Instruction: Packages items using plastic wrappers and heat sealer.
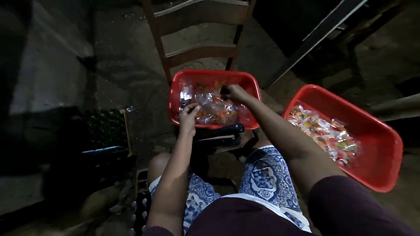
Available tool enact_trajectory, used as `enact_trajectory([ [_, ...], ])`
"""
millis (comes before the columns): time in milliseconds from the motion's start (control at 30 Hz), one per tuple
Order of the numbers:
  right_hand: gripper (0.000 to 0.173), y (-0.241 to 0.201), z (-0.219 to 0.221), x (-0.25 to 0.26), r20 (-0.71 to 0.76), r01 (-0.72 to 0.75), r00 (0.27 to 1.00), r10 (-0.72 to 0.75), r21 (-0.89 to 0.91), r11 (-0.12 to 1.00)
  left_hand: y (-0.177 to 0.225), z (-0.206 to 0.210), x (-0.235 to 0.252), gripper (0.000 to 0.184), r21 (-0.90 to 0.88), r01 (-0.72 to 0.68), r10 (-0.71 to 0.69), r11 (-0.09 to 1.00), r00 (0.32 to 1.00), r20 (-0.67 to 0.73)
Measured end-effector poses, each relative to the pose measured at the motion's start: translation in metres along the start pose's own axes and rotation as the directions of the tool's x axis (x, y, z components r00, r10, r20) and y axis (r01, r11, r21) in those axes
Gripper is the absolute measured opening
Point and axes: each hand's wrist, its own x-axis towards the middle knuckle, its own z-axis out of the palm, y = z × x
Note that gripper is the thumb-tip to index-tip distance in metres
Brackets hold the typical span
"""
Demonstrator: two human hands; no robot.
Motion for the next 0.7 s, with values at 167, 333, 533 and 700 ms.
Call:
enact_trajectory([
  [167,0.034,-0.038,0.014,0.010,0.035,0.064,0.997,-0.072,0.195,0.979,0.002,-0.014,0.009,0.013,0.043,-0.034,0.034,0.998,0.999,0.010],
  [333,0.032,-0.115,0.006,0.015,0.130,0.242,0.932,-0.339,0.474,0.847,0.011,-0.027,0.014,0.013,-0.013,-0.068,0.068,0.998,0.998,-0.017],
  [533,0.051,-0.170,0.003,0.028,0.193,0.337,0.913,-0.359,0.138,0.932,0.017,-0.040,0.020,0.011,-0.146,-0.107,0.084,0.983,0.984,-0.156],
  [700,0.046,-0.187,0.019,0.040,0.082,0.260,0.949,-0.305,0.344,0.902,0.011,-0.054,0.023,0.037,-0.499,0.025,-0.023,0.866,1.000,0.012],
])
